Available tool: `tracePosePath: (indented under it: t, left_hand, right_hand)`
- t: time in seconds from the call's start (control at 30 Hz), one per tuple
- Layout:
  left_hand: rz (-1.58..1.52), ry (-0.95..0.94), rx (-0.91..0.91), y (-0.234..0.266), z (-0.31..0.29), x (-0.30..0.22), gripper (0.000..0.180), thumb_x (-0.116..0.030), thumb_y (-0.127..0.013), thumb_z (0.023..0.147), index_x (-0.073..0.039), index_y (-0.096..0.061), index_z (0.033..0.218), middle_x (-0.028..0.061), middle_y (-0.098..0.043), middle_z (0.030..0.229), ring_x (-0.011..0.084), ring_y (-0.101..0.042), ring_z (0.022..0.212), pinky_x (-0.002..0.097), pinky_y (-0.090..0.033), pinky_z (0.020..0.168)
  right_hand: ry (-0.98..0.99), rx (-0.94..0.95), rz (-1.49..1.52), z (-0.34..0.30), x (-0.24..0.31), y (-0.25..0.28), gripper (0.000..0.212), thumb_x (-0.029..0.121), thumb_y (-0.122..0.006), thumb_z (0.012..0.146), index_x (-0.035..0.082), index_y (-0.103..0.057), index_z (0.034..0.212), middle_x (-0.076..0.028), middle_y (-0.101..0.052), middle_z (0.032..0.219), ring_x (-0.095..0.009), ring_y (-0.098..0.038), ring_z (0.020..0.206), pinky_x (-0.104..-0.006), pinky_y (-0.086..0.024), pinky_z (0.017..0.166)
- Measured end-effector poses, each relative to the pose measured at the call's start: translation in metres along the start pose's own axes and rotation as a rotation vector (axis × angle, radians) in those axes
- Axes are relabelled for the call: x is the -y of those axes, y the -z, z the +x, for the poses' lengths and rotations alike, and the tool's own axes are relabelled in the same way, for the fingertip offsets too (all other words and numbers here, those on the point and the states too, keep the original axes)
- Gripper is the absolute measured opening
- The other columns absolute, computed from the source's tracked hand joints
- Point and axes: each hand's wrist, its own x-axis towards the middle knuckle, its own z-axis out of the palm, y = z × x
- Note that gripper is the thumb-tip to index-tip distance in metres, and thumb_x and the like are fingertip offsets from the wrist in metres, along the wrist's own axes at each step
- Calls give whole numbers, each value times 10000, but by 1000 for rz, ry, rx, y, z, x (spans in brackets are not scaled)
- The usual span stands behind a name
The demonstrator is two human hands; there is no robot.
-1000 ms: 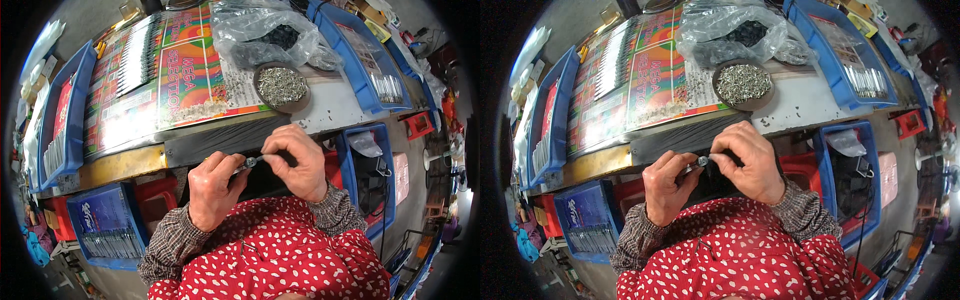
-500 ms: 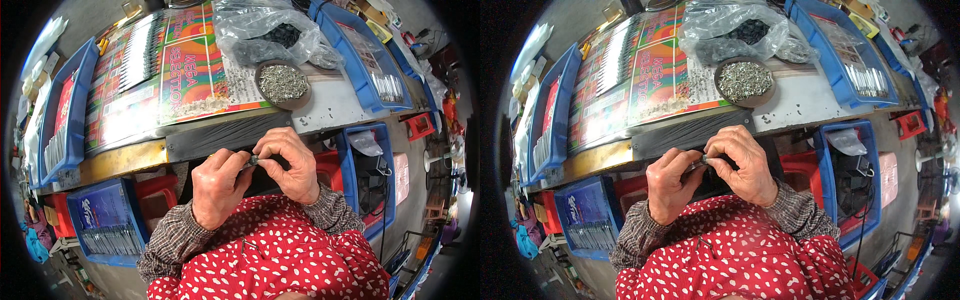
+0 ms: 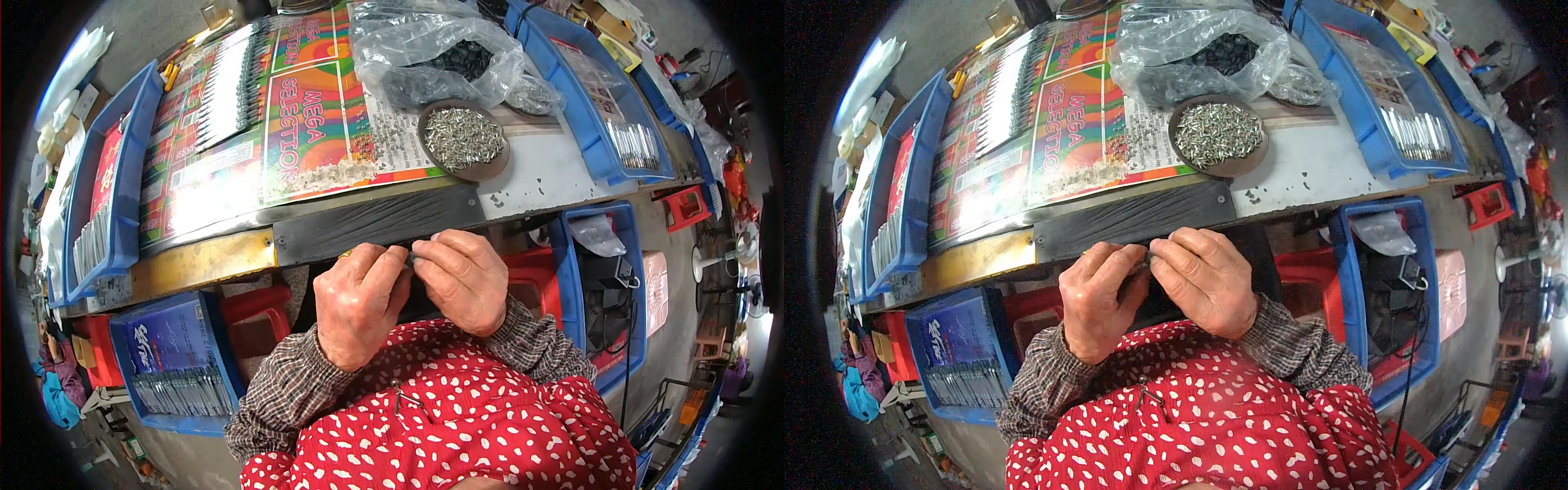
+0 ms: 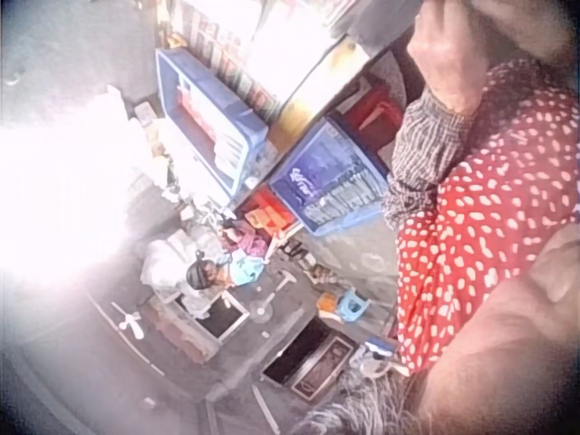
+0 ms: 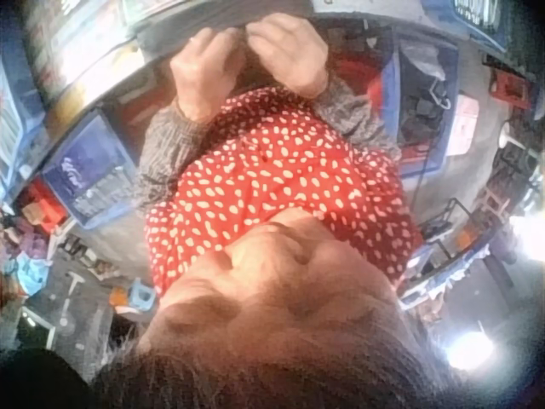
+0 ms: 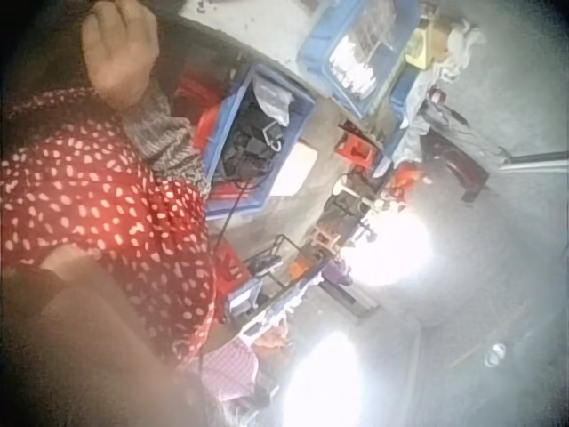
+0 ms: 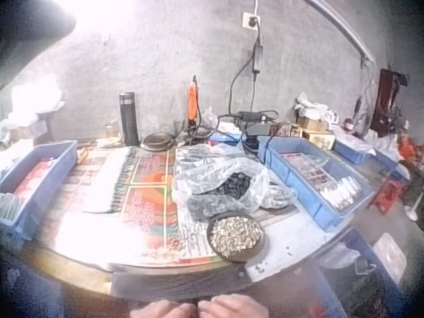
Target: The person assembles small tools by picking metal handles and plastic components from the workspace and fitting them together by hand.
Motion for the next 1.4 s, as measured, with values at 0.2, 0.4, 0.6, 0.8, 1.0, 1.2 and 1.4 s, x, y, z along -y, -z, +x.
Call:
tracePosePath:
  t: [0.2,0.4,0.6,0.8,1.0,1.2,1.4]
  left_hand:
    - [-15,-3,17,-1,2,9,293,-15,-718,653,-42,-614,926,77,-569,755,255,-592,649,349,-482,546]
    - [5,0,2,-1,5,8,288,-22,-722,652,-43,-613,919,81,-567,748,256,-591,645,350,-484,552]
    - [-2,3,8,-2,5,3,285,20,-714,641,-22,-635,911,121,-619,815,283,-630,710,351,-514,618]
    - [6,-51,-31,-2,9,4,292,9,-721,648,-27,-630,923,106,-616,813,263,-627,695,341,-507,593]
    - [87,-77,9,16,26,18,291,6,-721,658,-27,-624,930,108,-617,818,273,-623,697,342,-507,597]
    - [290,-15,-44,53,60,89,241,17,-697,708,-12,-624,935,126,-605,772,258,-596,602,337,-480,554]
    - [479,69,-51,87,109,189,200,-42,-653,752,-50,-565,931,160,-616,801,342,-607,746,418,-478,643]
  right_hand:
    - [-272,-35,256,9,-6,7,288,48,-701,720,-27,-619,985,-134,-647,948,-282,-629,873,-355,-525,754]
    - [-643,-21,604,13,-4,5,219,126,-671,855,-19,-615,1010,-102,-642,845,-126,-617,688,-253,-492,606]
    - [-1138,244,1004,23,3,8,195,162,-583,927,-26,-624,898,-16,-601,662,-48,-556,583,-209,-454,496]
    - [-1136,184,1014,25,4,5,222,186,-565,936,-13,-629,864,-7,-604,665,-42,-546,573,-193,-447,494]
    - [-1003,69,843,31,-2,4,200,156,-627,904,-10,-598,1011,-12,-609,677,-41,-541,566,-199,-447,501]
    - [-761,1,591,40,-20,5,205,34,-661,832,-10,-597,1022,-54,-618,681,-83,-582,576,-230,-461,544]
    - [-763,13,609,38,-29,-7,153,13,-652,828,-20,-613,972,-65,-628,726,-93,-589,597,-229,-462,543]
